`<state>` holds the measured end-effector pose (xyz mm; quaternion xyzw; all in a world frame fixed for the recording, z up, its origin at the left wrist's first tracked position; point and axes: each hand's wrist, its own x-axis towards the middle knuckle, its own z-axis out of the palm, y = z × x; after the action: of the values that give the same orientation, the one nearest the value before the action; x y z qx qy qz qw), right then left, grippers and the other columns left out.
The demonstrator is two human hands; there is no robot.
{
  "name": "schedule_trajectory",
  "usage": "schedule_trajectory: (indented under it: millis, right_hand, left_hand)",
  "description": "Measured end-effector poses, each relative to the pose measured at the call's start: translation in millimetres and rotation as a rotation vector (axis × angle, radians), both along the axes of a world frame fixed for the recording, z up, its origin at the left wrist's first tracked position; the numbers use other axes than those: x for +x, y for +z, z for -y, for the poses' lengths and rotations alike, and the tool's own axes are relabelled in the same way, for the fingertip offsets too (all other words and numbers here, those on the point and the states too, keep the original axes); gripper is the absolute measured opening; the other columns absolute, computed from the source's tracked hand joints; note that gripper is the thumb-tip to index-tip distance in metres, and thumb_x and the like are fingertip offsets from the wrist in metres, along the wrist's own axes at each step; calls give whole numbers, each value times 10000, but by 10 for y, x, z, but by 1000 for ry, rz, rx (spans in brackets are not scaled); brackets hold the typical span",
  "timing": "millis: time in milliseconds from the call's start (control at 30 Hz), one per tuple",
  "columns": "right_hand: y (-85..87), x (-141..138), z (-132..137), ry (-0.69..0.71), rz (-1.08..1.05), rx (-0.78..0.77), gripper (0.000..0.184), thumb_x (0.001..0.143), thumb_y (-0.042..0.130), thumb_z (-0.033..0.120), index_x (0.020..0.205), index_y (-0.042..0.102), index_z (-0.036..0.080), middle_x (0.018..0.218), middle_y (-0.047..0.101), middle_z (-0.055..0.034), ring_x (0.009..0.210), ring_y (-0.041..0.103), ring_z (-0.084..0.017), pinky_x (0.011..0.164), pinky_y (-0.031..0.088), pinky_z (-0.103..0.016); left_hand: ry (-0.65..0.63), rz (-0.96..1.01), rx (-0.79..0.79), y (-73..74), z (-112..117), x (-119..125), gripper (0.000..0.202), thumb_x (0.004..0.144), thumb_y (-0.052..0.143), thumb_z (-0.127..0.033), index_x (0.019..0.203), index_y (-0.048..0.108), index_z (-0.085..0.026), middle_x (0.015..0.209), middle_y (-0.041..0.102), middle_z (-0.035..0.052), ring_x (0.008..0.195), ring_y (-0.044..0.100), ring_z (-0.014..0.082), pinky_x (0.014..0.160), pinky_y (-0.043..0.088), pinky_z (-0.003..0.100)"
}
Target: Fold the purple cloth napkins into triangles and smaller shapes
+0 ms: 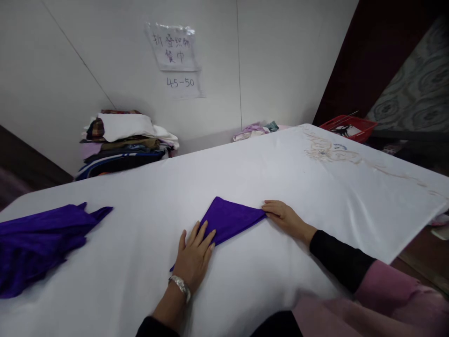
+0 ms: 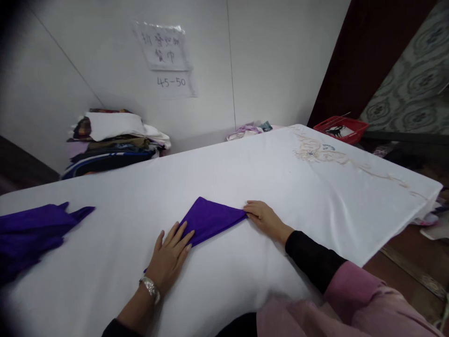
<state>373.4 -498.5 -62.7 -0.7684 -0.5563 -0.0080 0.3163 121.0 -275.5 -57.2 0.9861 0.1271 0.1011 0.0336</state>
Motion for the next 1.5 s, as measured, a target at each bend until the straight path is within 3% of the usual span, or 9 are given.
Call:
schedule_trajectory:
  millis: [233,367,667,900,1167,1333,1500]
  right_hand:
    - [41,-7,33,66,57,-33,302,929,383,319,1079,641,276,1119,644,-26,1153,504,-204,955,438,-429]
    - [50,1,68,94,61,-49,306,923,388,311,1103,632,266,1170,615,-42,1179,477,-214,955,434,-442]
    - [57,0,86,107,124,-85,296,913,419,333,1102,636,266,1207,590,-51,1182,471,-241,964,422,-447]
    - [44,24,26,156,210,-91,294,927,388,239,1106,621,233,1129,611,-82,1018,552,-223,855,468,-399]
    - [151,-22,-61,184,277,-89,280,896,342,123,934,614,175,916,612,-102,821,543,-209,728,460,-356]
    - [251,-27,6,159,137,-184,229,903,330,174,907,559,187,864,589,-74,790,535,-191,718,428,-323]
    - [447,10,75,102,-27,-326,208,893,352,239,898,555,195,861,609,-60,756,553,-182,689,408,-295]
  left_hand:
    - [-14,-27,-16,-53,-46,-33,402,890,352,-310,1262,502,-287,1411,388,47,1324,281,278,1054,199,553]
    - [-36,-66,-12,-80,-67,-51,436,884,381,-394,1303,447,-294,1427,362,47,1333,259,279,1043,221,556]
    - [-22,-99,-33,-26,-26,-43,468,888,383,-456,1316,429,-273,1435,353,53,1336,251,259,1046,257,499]
    - [5,-74,-48,-1,-9,-11,432,894,386,-441,1277,474,-262,1399,412,57,1314,295,253,1031,280,499]
    - [38,53,-5,54,115,18,341,884,457,-336,1193,546,-222,1258,565,66,1213,445,253,1059,212,517]
    - [14,36,-44,112,259,169,404,870,481,-374,1237,503,-208,1236,579,68,1155,483,248,1028,272,481]
    - [-4,-2,-71,173,451,495,475,847,502,-423,1252,480,-176,1200,583,87,1101,481,263,940,352,432]
